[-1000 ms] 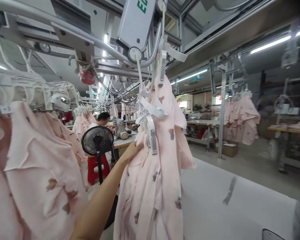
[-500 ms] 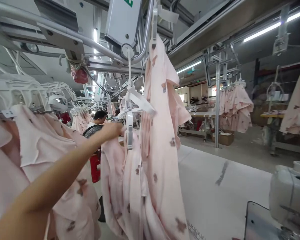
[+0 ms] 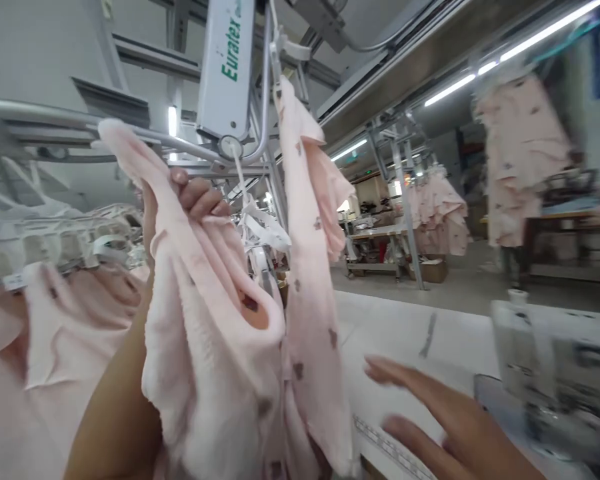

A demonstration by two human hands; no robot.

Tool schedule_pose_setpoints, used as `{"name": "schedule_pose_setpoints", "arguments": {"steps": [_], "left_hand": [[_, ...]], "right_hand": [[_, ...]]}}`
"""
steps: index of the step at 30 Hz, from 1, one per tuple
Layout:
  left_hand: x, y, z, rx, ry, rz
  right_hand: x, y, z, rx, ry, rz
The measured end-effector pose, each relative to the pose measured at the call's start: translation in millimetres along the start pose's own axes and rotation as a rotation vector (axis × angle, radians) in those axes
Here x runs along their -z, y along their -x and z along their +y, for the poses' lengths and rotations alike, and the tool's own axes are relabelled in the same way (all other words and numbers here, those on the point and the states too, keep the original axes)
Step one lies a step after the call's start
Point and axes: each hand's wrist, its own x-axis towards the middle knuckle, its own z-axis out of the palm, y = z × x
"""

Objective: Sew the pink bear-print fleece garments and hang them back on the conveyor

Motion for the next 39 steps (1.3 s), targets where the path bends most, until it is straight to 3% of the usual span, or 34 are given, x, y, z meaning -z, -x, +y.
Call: {"name": "schedule_pose_setpoints", "arguments": {"steps": [3,5,7,10,13,16,18,21,22,24,26,28,30,34,36,39], "left_hand": [[-80.0,16.3,-2.9,-0.002,0.120,-0.002],[-128.6,35.4,-0.2,0.074,0.158,-0.022],[-165.5,56.3,0.3,0.137,0.256,-0.076],[-197.3,89.3,-13.3,0.172,0.516,-0.303],[-207.9,129.5,-39.9,0.197,0.617,-0.530],[-205.4,173.1,-65.6,0.299,0.493,-0.643],[-198.1,196.5,-78.4,0.373,0.395,-0.742],[-181.9,214.3,-90.4,0.426,0.404,-1.067],[-177.3,216.0,-93.1,0.424,0.404,-1.202],[-173.9,217.7,-97.3,0.395,0.250,-1.416],[-180.7,223.6,-98.9,0.343,-0.027,-1.409],[-196.5,238.7,-96.3,0.336,-0.160,-1.265],[-215.6,260.8,-89.4,0.427,-0.069,-1.201],[-242.7,299.1,-72.2,0.673,0.206,-1.202],[-248.0,306.0,-65.3,0.681,0.278,-1.152],[-251.0,305.9,-57.0,0.573,0.365,-1.193]], "right_hand": [[37.6,-49.5,-70.4,0.036,-0.146,0.292],[59.5,-67.7,-93.3,0.035,-0.079,0.365],[72.5,-67.5,-93.8,-0.043,0.149,0.348],[68.9,-41.3,-68.2,-0.165,0.473,0.360],[48.7,-9.5,-35.9,-0.184,0.659,0.391],[40.1,16.0,-11.9,-0.272,0.639,0.407],[45.4,32.0,-0.4,-0.349,0.302,0.323],[53.7,54.9,17.4,-0.505,-0.493,0.062],[53.0,61.3,24.3,-0.572,-0.688,0.030],[46.4,72.0,38.4,-0.682,-0.846,0.088],[37.1,80.3,49.5,-0.731,-0.795,0.189],[31.2,87.8,55.0,-0.731,-0.724,0.252],[31.3,96.3,55.3,-0.720,-0.658,0.302],[45.1,117.7,50.5,-0.760,-0.496,0.332],[55.2,125.3,48.1,-0.782,-0.374,0.282],[69.4,123.1,44.1,-0.684,-0.084,0.276]]}}
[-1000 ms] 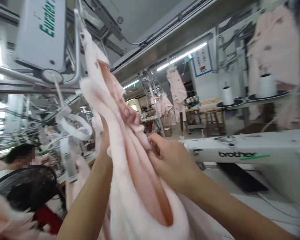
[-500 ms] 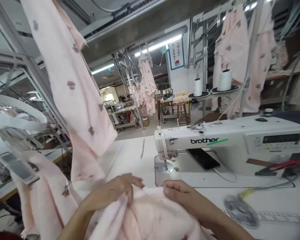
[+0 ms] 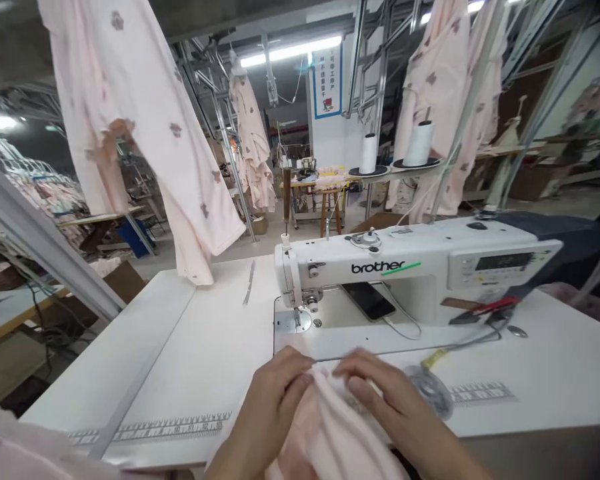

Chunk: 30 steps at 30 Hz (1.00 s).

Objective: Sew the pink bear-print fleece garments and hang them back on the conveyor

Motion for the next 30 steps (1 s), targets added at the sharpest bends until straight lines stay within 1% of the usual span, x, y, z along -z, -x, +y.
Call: {"name": "schedule_pose_setpoints", "arguments": {"steps": [1,3,5,6,8,9,10,12,14,15,16,17,19,21,23,24,26,27,28,29,30], "left_hand": [[-1.0,-0.1,1.9,-0.016,-0.014,-0.007],[-3.2,0.3,3.4,0.027,-0.024,0.053],[-5.0,2.1,2.2,0.117,-0.004,0.129],[-5.4,3.5,1.1,0.151,0.009,0.138],[-4.8,6.6,-0.7,0.165,0.010,0.092],[-4.0,8.2,-1.2,0.149,-0.004,0.060],[-3.2,9.8,-1.6,0.119,-0.019,0.039],[-2.4,12.9,-2.9,0.036,-0.044,0.049],[-3.3,15.8,-6.2,-0.054,-0.057,0.119],[-4.3,17.2,-8.7,-0.086,-0.059,0.158],[-5.5,18.5,-11.4,-0.106,-0.060,0.193],[-6.7,19.6,-14.1,-0.115,-0.059,0.216],[-8.4,21.3,-18.0,-0.106,-0.059,0.214],[-8.4,22.4,-18.8,-0.082,-0.067,0.207],[-7.5,23.3,-17.1,-0.048,-0.063,0.229],[-7.1,23.7,-16.0,-0.025,-0.052,0.256],[-7.3,24.5,-14.2,0.029,-0.032,0.329],[-8.0,24.8,-13.8,0.053,-0.032,0.371],[-8.7,25.0,-13.5,0.070,-0.041,0.410],[-9.2,25.1,-13.2,0.078,-0.057,0.437],[-8.8,24.9,-12.7,0.086,-0.070,0.450]], "right_hand": [[2.0,-3.0,-4.3,0.057,0.059,0.025],[2.3,-10.0,-13.2,0.113,0.119,0.023],[-0.1,-15.8,-20.0,0.093,0.155,-0.024],[-1.2,-18.1,-21.9,0.073,0.184,-0.040],[-1.6,-22.3,-22.7,0.028,0.222,-0.067],[-0.8,-24.8,-21.8,-0.009,0.187,-0.101],[0.4,-27.9,-20.2,-0.063,0.101,-0.153],[2.1,-35.5,-15.0,-0.200,-0.180,-0.309],[0.8,-42.7,-7.7,-0.326,-0.460,-0.478],[-1.4,-45.2,-3.5,-0.365,-0.555,-0.540],[-4.7,-46.8,0.9,-0.387,-0.619,-0.572],[-8.6,-47.4,5.4,-0.402,-0.661,-0.576],[-17.1,-46.5,13.9,-0.412,-0.702,-0.524],[-23.9,-44.2,20.1,-0.430,-0.694,-0.476],[-27.6,-40.8,21.4,-0.424,-0.647,-0.446],[-28.7,-38.4,19.5,-0.388,-0.598,-0.399],[-30.5,-31.6,10.8,-0.255,-0.448,-0.207],[-31.9,-27.3,4.7,-0.187,-0.346,-0.099],[-33.6,-22.6,-1.7,-0.139,-0.234,-0.017],[-35.6,-18.2,-7.9,-0.116,-0.118,0.030],[-37.5,-14.5,-13.1,-0.113,-0.019,0.048]]}}
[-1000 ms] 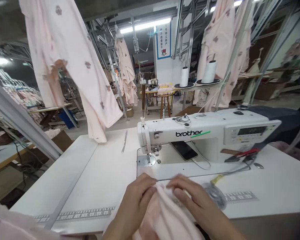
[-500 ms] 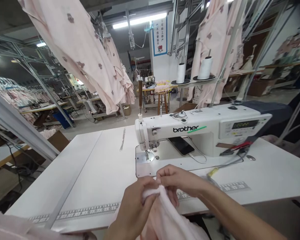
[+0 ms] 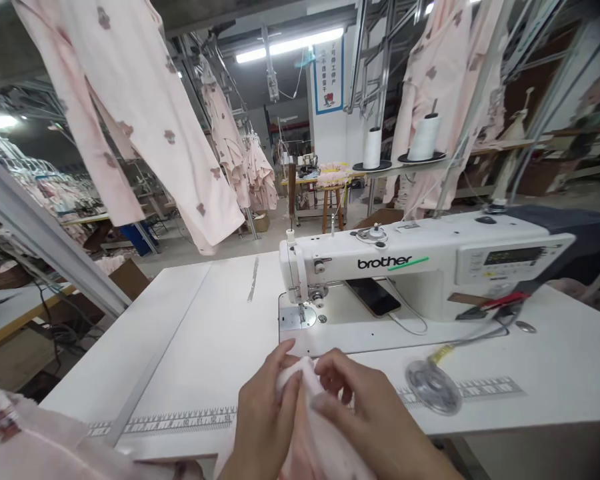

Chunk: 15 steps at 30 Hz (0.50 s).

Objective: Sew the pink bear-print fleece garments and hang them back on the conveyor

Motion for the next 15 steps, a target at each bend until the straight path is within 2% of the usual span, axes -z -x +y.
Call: {"name": "schedule_pose_setpoints", "arguments": {"steps": [3,7,9,11,15], "left_hand": [[7.5,-5.6,4.1,0.056,0.019,-0.075],[27.4,-20.6,13.5,0.068,0.076,-0.405],[33.4,-25.9,16.0,0.045,0.127,-0.530],[34.0,-29.2,15.3,0.079,0.183,-0.562],[21.8,-43.4,2.6,0.228,0.155,-0.459]], "right_hand": [[-1.6,3.8,-6.6,0.032,0.068,-0.031],[7.3,-8.9,-2.2,0.150,-0.129,-0.224],[10.7,-14.7,0.6,0.194,-0.154,-0.264],[10.6,-17.7,3.2,0.195,-0.118,-0.245],[5.0,-26.4,14.5,0.036,0.003,-0.092]]}}
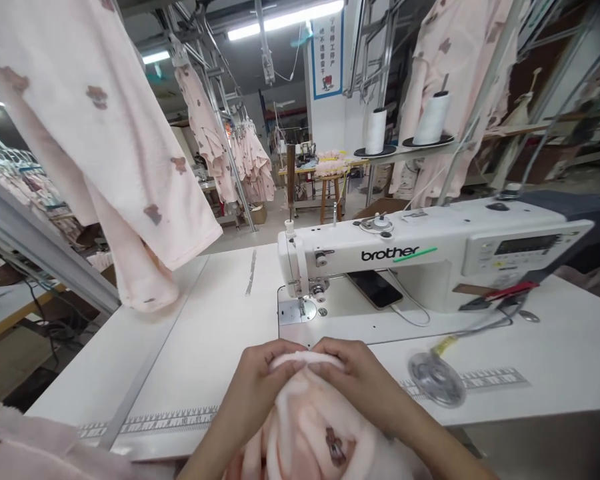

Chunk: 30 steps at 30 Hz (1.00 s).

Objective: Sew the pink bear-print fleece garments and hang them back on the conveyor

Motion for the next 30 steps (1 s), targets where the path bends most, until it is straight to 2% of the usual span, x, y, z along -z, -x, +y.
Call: {"name": "schedule_pose_setpoints", "arguments": {"steps": [2,4,7,10,13,15,19,24,30], "left_hand": [[-1.0,-22.1,-9.5,0.028,-0.048,0.052],[-2.4,-49.7,-22.1,0.035,-0.113,0.068],[-5.8,-87.6,-42.3,0.028,-0.217,0.002],[-8.8,-108.5,-56.3,-0.006,-0.276,-0.038],[-9.0,-117.9,-62.8,-0.043,-0.390,0.010],[-7.5,-123.5,-65.3,-0.016,-0.444,0.029],[-5.7,-133.5,-68.6,0.047,-0.437,0.034],[-10.2,-134.8,-65.7,0.143,-0.406,0.031],[-11.8,-136.3,-65.7,0.069,-0.437,0.107]], "right_hand": [[0.2,-13.3,11.5,-0.037,0.045,0.094],[3.3,-33.0,26.4,-0.074,0.190,0.158],[9.1,-65.9,50.0,-0.199,0.430,0.181],[11.4,-91.4,66.4,-0.295,0.495,0.165],[10.8,-105.2,72.6,-0.354,0.544,0.145],[10.7,-109.4,73.2,-0.383,0.569,0.130],[12.0,-111.2,73.0,-0.405,0.594,0.119],[12.5,-109.2,74.4,-0.394,0.615,0.162],[10.0,-106.8,79.7,-0.368,0.664,0.215]]}}
